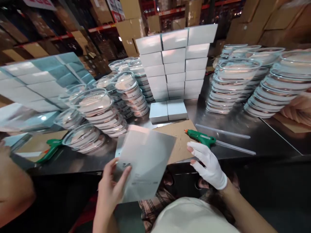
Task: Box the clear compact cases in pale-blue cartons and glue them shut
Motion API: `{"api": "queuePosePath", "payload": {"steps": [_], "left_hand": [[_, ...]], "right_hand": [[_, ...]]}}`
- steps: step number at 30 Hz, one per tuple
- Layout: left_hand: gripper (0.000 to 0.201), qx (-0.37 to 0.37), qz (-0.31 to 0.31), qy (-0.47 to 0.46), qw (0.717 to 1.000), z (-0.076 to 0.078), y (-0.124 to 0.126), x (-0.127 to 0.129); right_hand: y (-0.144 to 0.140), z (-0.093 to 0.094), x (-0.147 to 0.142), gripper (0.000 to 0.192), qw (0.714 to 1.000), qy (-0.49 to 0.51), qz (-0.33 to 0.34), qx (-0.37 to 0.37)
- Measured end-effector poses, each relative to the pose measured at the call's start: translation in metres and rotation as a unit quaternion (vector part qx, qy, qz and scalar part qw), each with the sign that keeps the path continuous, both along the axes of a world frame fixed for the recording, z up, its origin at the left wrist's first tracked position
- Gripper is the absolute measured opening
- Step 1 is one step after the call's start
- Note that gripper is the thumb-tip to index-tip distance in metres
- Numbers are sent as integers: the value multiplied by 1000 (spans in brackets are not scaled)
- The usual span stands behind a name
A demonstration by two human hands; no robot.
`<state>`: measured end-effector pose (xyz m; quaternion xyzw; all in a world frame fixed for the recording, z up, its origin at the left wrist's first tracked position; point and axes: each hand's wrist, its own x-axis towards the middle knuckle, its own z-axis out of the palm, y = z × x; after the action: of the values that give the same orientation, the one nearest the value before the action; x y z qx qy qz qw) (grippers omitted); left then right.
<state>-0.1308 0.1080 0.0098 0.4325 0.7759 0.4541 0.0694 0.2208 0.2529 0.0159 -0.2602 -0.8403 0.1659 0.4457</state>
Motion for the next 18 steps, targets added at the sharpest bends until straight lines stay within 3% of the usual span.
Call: {"api": "queuePosePath", "payload": {"steps": [2, 4, 7, 8, 11, 12, 14, 16, 18], "left_hand": [[47, -28, -166, -5, 986, 8, 7, 34], [34, -65, -275, -11, 959, 8, 14, 58], [24, -106, -354, -24, 929, -6, 22, 69], [24, -118, -374, -31, 919, -14, 24, 68], [28, -143, -437, -25, 888, -39, 28, 66], [33, -145, -454, -4, 879, -49, 29, 68], [56, -154, -481, 52, 862, -65, 28, 77], [98, -180, -505, 85, 840, -77, 24, 88], [116, -224, -535, 72, 811, -81, 15, 95]], "right_hand": [[1, 11, -10, 43, 1000, -13, 0, 17], [1, 8, -16, 35, 999, -25, -26, -26], [-3, -14, -9, 31, 975, -51, -34, -214], [-6, -24, -3, 33, 948, -62, 5, -312], [-18, -52, 14, 54, 811, -85, 150, -558], [-23, -59, 19, 64, 776, -85, 176, -600], [-32, -69, 27, 79, 738, -66, 188, -645], [-42, -75, 36, 89, 715, -34, 205, -667], [-52, -77, 49, 95, 720, -32, 222, -657]]}}
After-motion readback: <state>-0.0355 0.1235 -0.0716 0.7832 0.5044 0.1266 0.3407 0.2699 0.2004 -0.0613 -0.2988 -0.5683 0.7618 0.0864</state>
